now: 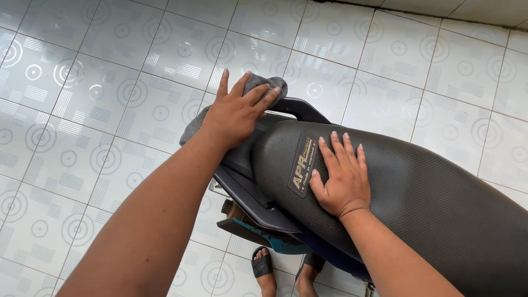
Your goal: Cleaning a motorcycle's seat and front panels with a cloth.
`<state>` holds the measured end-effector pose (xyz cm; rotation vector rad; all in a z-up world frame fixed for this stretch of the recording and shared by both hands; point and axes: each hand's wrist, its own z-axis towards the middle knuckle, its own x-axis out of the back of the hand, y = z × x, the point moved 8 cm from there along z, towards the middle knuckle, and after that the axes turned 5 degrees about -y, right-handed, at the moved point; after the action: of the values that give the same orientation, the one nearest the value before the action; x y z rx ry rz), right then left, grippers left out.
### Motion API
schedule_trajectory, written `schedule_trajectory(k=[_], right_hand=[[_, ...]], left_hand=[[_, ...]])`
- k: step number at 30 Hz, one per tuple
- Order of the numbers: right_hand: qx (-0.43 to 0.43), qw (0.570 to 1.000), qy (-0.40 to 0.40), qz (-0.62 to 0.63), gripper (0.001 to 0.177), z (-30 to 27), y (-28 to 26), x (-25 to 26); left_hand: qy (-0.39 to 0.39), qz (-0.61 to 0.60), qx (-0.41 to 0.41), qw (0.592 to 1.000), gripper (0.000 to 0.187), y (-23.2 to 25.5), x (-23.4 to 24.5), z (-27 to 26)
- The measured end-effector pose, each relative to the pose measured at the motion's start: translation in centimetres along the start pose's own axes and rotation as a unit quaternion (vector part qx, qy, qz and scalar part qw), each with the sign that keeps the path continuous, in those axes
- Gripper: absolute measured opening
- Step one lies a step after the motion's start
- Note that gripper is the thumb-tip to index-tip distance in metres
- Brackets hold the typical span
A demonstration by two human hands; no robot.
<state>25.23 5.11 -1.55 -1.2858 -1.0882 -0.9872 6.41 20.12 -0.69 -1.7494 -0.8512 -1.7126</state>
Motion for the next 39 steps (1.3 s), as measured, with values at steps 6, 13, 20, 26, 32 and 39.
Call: schedule_trajectory(k=[6,13,20,26,32,39], right_hand=[[-0.089,0.98,-0.019,0.177,0.065,-1.2,2.6,0.4],[-0.103,0.992,-0.07,0.002,0.067,-3.2,12.3,1.8],[-0.184,0.982,-0.04,-0.011,0.07,-3.7,13.4,1.9],[-0.182,0.983,-0.026,-0.003,0.07,-3.2,13.5,2.1],[-0.174,0.985,-0.014,0.002,0.071,-3.5,13.1,1.8],[-0.166,0.986,-0.012,0.011,0.069,-4.2,13.0,1.7]], left_hand=[[-0.032,-0.016,-0.006,0.999,0.054,0.5,0.6,0.6],[0.043,-0.042,-0.019,0.998,0.033,-0.1,1.9,0.5],[0.057,-0.099,-0.07,0.991,0.032,1.3,0.6,1.8],[-0.027,-0.07,-0.173,0.982,0.042,4.8,-2.8,6.2],[-0.116,-0.06,-0.251,0.959,0.041,8.8,-4.5,10.4],[-0.225,-0.124,-0.168,0.952,0.039,11.2,-6.1,11.9]])
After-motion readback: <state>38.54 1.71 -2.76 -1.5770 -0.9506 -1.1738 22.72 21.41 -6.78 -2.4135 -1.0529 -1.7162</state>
